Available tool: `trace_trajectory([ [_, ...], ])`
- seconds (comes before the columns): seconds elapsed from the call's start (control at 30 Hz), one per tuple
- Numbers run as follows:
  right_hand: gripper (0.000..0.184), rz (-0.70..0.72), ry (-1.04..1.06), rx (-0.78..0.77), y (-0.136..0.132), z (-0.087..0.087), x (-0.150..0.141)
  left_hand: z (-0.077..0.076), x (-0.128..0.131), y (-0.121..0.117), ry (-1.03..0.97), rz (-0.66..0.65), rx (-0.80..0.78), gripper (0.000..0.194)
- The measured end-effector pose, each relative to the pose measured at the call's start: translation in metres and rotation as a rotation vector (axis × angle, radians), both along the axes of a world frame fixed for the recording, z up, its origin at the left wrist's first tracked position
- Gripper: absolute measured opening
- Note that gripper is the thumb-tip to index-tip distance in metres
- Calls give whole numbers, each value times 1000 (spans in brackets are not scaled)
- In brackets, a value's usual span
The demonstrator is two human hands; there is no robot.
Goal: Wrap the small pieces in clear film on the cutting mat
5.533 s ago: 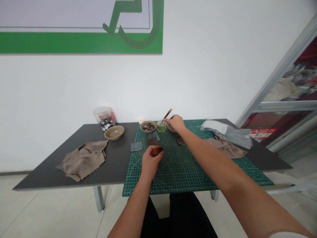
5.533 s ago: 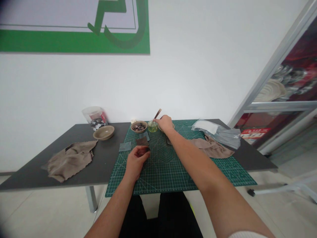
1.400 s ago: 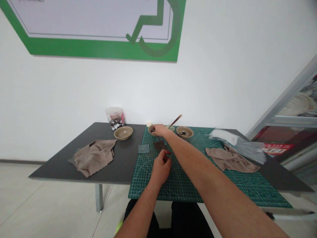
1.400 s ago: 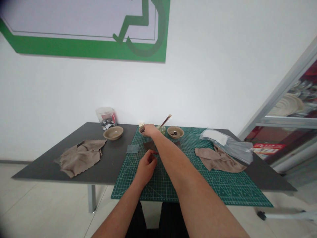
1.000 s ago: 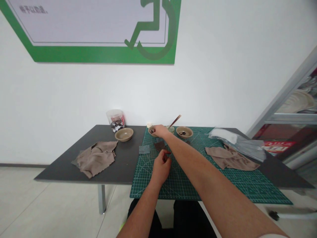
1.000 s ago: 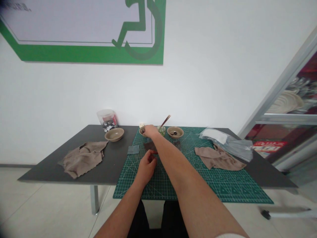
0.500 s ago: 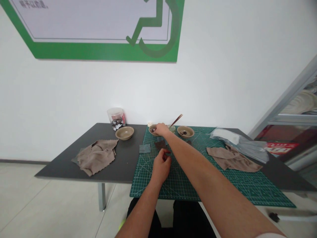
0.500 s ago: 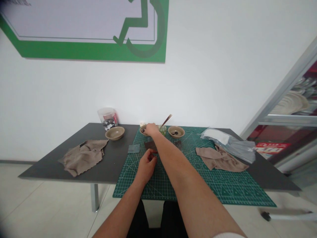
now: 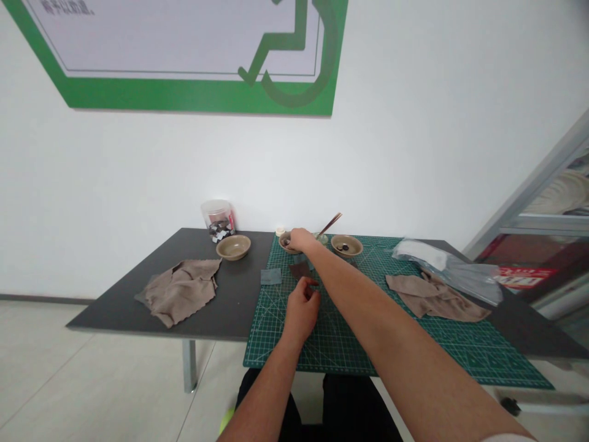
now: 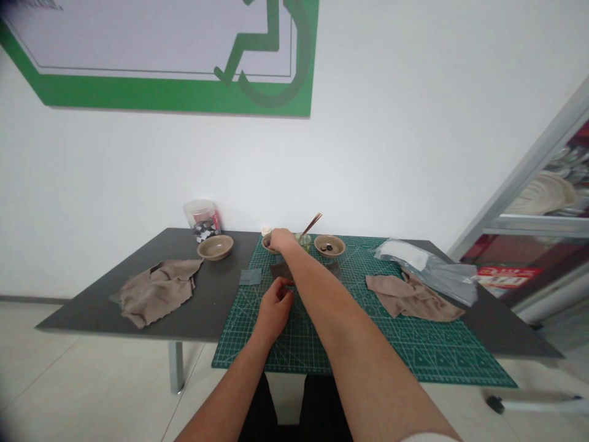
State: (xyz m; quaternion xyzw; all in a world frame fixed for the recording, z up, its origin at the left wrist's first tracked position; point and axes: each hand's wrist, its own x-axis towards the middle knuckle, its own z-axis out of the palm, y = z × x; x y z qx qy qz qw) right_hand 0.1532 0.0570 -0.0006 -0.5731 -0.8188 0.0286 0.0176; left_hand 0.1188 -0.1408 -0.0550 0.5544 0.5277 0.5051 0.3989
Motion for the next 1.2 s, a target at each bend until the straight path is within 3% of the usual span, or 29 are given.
trace_trajectory([
  [0.17,30,43,-16,-29,1,1,1,-3,0,1,-3,-7,-2,18],
  [0.53,35,35,-23,-57,3,8,-5,3,-1,-4,34,-5,10,17],
  [0.87,48,-40,44,-30,-6,20,-3,-2,0,0,18,22,17,18],
  [1.07,34,13,324,50,-29,36,13,-8,0,5,-145,69,8,12],
  [1.2,26,11,668,97,-73,26,40,-8,0,11,-303,109,3,28],
])
